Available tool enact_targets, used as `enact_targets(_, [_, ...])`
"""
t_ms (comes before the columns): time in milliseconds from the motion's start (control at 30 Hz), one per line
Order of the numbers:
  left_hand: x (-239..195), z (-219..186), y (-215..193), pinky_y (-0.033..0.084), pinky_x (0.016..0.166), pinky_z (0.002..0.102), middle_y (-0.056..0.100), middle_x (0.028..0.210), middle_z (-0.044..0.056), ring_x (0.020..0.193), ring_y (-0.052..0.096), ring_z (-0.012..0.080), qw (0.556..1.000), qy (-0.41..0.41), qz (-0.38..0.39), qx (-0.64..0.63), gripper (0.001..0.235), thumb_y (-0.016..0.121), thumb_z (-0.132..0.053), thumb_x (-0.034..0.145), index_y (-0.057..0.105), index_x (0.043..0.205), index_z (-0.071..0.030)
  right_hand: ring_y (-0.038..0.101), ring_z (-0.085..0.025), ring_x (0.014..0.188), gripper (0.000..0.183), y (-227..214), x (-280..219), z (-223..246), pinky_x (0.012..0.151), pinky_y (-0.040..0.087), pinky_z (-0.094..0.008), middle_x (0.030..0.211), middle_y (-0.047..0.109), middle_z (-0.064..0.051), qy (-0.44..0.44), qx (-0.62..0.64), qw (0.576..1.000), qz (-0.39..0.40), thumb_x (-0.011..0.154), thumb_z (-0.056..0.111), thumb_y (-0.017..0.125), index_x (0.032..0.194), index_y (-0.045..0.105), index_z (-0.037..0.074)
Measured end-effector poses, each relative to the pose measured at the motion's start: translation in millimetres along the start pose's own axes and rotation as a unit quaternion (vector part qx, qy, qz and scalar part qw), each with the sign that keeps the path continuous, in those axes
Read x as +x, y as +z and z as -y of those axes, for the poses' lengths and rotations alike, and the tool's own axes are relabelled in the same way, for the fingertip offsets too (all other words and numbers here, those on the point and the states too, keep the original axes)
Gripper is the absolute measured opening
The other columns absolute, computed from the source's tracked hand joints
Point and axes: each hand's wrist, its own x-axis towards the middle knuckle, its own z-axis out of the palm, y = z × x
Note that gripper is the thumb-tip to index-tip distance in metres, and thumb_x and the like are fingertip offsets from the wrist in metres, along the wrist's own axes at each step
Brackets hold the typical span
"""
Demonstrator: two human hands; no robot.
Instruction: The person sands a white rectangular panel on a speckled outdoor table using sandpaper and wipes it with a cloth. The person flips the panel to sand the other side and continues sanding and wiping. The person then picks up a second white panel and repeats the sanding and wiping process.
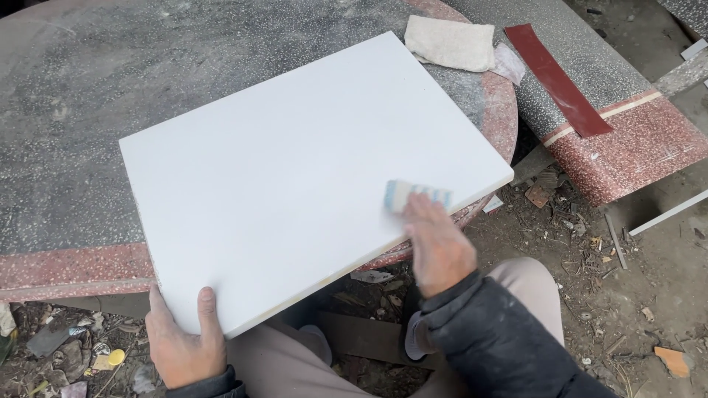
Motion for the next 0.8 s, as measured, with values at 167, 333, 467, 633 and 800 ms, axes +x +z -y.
enact_targets(167, [5,5,-2,0.053,0.105,0.064,0.070,0.137,0.035,0.129,0.067,0.0558,1.000,-0.002,0.012,-0.004,0.098,0.066,-0.059,0.112,0.051,0.184,0.006,0.082,-0.038,0.138,0.030,0,2,-25,0.127,0.061,-0.049,0.147,0.082,-0.024,-0.100,0.118,0.987,-0.049,0.106,0.004,0.088,0.134,0.082,-0.001])
enact_targets(333, [6,2,-4,0.049,0.113,0.064,0.069,0.156,0.039,0.144,0.062,0.0569,1.000,0.012,0.001,-0.005,0.098,0.063,-0.061,0.112,0.051,0.181,0.009,0.079,-0.045,0.141,0.046,-9,14,-26,0.118,0.063,-0.051,0.152,0.079,-0.028,0.125,0.046,0.989,-0.065,0.130,0.030,0.053,0.157,0.076,0.002])
enact_targets(467, [19,9,-3,0.048,0.112,0.065,0.068,0.157,0.039,0.144,0.061,0.0568,1.000,0.005,0.017,0.015,0.097,0.061,-0.061,0.113,0.053,0.182,0.007,0.083,-0.043,0.137,0.026,-3,-1,32,0.123,0.062,-0.057,0.141,0.083,-0.029,-0.116,0.214,0.969,-0.034,0.106,0.002,0.085,0.131,0.080,0.001])
enact_targets(633, [20,1,-8,0.048,0.114,0.067,0.064,0.167,0.040,0.149,0.059,0.0586,0.999,0.010,0.029,0.016,0.100,0.058,-0.061,0.114,0.049,0.183,0.010,0.086,-0.038,0.134,0.029,-6,8,-85,0.121,0.065,-0.050,0.142,0.085,-0.025,-0.004,0.055,0.994,-0.093,0.125,0.018,0.059,0.125,0.083,0.000])
enact_targets(800, [18,-1,-9,0.050,0.116,0.070,0.061,0.171,0.038,0.150,0.059,0.0600,0.998,-0.030,0.052,0.022,0.106,0.054,-0.069,0.112,0.044,0.183,0.008,0.079,-0.047,0.141,0.029,-16,-7,72,0.125,0.060,-0.058,0.143,0.081,-0.032,-0.104,0.232,0.967,-0.009,0.104,0.001,0.088,0.131,0.079,-0.006])
